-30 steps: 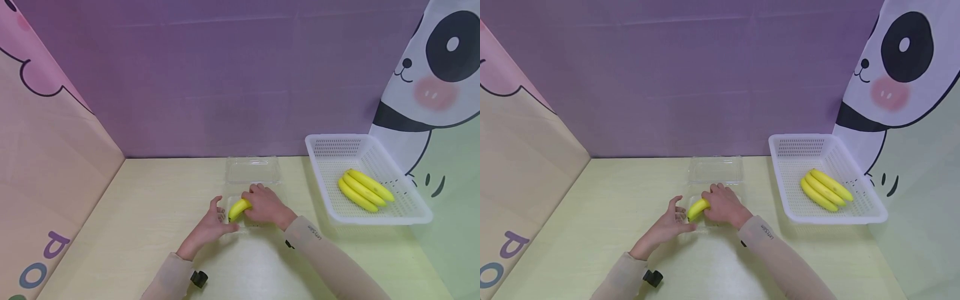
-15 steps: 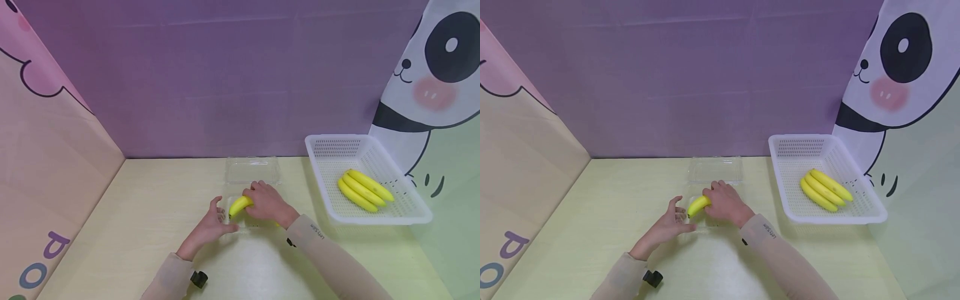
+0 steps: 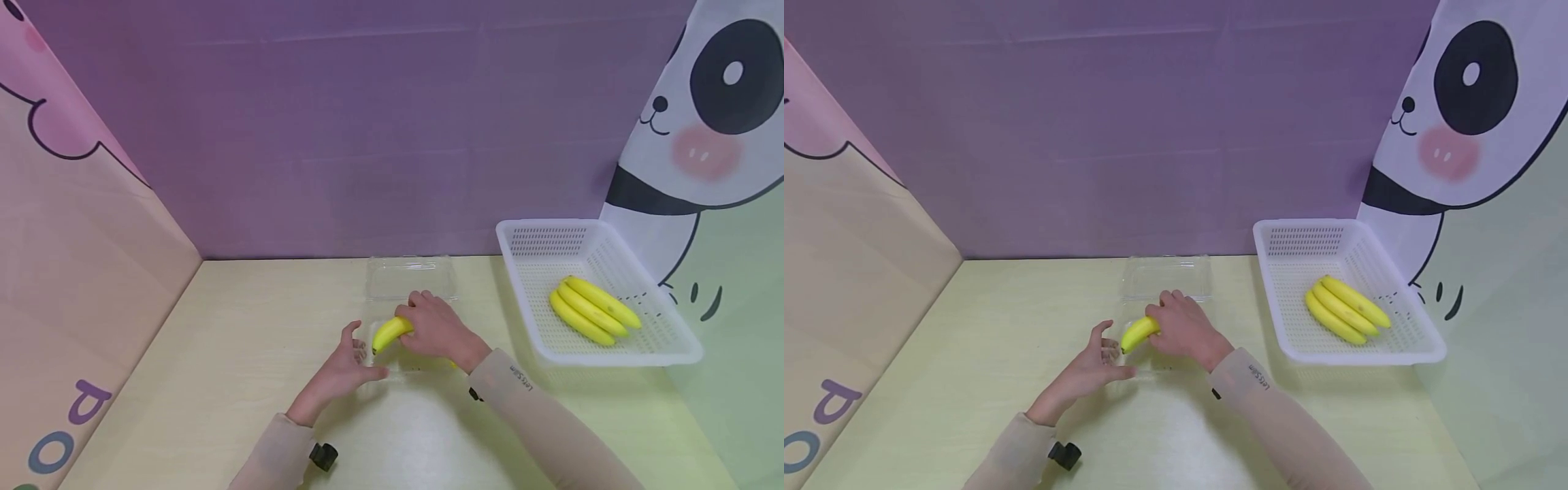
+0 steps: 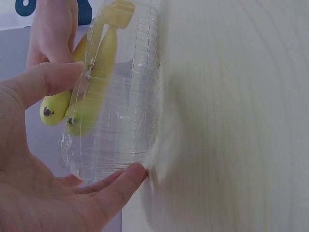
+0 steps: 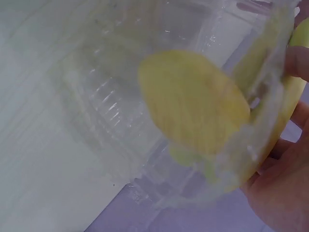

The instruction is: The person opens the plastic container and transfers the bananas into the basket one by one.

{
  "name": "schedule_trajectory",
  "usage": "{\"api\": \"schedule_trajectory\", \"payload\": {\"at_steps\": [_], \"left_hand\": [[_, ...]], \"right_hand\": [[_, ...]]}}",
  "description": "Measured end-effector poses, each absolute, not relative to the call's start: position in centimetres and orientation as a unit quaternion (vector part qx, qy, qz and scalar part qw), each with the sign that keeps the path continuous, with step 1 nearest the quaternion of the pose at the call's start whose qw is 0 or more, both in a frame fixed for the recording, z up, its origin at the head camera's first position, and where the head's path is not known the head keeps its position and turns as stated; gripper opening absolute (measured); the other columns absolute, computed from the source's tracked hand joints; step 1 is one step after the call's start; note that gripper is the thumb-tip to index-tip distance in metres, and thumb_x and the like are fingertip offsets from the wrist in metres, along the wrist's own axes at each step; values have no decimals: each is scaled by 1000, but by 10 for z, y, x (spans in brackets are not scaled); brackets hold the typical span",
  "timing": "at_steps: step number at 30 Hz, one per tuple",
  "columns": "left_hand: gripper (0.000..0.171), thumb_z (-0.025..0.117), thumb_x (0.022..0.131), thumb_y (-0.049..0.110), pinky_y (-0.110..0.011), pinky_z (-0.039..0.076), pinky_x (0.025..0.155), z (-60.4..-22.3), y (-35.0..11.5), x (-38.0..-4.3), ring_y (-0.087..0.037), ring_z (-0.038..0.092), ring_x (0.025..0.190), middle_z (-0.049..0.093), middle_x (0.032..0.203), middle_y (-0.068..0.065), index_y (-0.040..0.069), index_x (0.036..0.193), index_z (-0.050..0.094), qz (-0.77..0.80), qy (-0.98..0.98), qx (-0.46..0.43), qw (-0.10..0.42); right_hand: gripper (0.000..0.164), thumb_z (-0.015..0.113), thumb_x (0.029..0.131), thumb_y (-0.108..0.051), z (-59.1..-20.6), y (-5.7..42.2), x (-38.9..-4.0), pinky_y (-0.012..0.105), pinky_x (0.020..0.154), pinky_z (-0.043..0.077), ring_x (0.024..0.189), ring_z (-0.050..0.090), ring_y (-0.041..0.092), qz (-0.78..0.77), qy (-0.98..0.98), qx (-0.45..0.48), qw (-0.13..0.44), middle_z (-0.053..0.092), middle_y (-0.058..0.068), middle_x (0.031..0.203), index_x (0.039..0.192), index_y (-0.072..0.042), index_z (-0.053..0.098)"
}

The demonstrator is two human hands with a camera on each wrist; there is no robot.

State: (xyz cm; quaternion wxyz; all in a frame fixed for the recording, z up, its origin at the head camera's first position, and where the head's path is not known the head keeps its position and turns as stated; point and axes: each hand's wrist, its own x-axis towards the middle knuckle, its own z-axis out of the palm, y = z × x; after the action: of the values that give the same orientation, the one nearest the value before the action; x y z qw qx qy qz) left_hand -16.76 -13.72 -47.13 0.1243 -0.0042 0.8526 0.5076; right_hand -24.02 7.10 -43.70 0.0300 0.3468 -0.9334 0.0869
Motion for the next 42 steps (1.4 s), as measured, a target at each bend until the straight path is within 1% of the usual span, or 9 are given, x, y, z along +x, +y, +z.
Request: {"api": "schedule_trajectory", "payload": {"at_steps": [4,13,20,33,42], "left_hand": [[112,87,78,26,-50,46,93,-472,-137,-168,-33,56,115,48,139,-21,11,160,11,508,852,-6,127],[113,87,78,25,-50,46,93,-472,-137,-169,-33,56,115,48,138,-22,10,160,11,509,851,-4,127],[112,87,78,25,-49,47,92,-471,-138,-169,-33,56,114,47,139,-21,10,160,11,507,852,-2,129],[112,87,77,23,-52,45,95,-467,-138,-167,-36,55,115,46,141,-25,9,159,12,507,853,-2,128],[112,87,78,23,-51,46,95,-470,-137,-169,-35,56,116,46,142,-24,11,159,12,507,852,-8,129]], "right_hand": [[25,70,88,-28,-433,72,-239,31,71,40,82,42,19,96,-933,344,36,51,2,95,110,-16,70],[24,69,88,-27,-428,72,-237,30,70,39,81,42,18,85,-931,350,55,50,2,93,109,-16,70],[26,69,87,-28,-422,74,-236,30,69,40,82,42,19,79,-930,355,62,51,2,94,110,-16,71],[28,69,86,-25,-411,78,-237,32,69,40,81,43,20,70,-927,362,73,51,4,93,112,-14,71],[24,69,84,-22,-401,83,-234,32,68,39,79,42,20,80,-924,364,85,50,3,91,106,-14,71]]}}
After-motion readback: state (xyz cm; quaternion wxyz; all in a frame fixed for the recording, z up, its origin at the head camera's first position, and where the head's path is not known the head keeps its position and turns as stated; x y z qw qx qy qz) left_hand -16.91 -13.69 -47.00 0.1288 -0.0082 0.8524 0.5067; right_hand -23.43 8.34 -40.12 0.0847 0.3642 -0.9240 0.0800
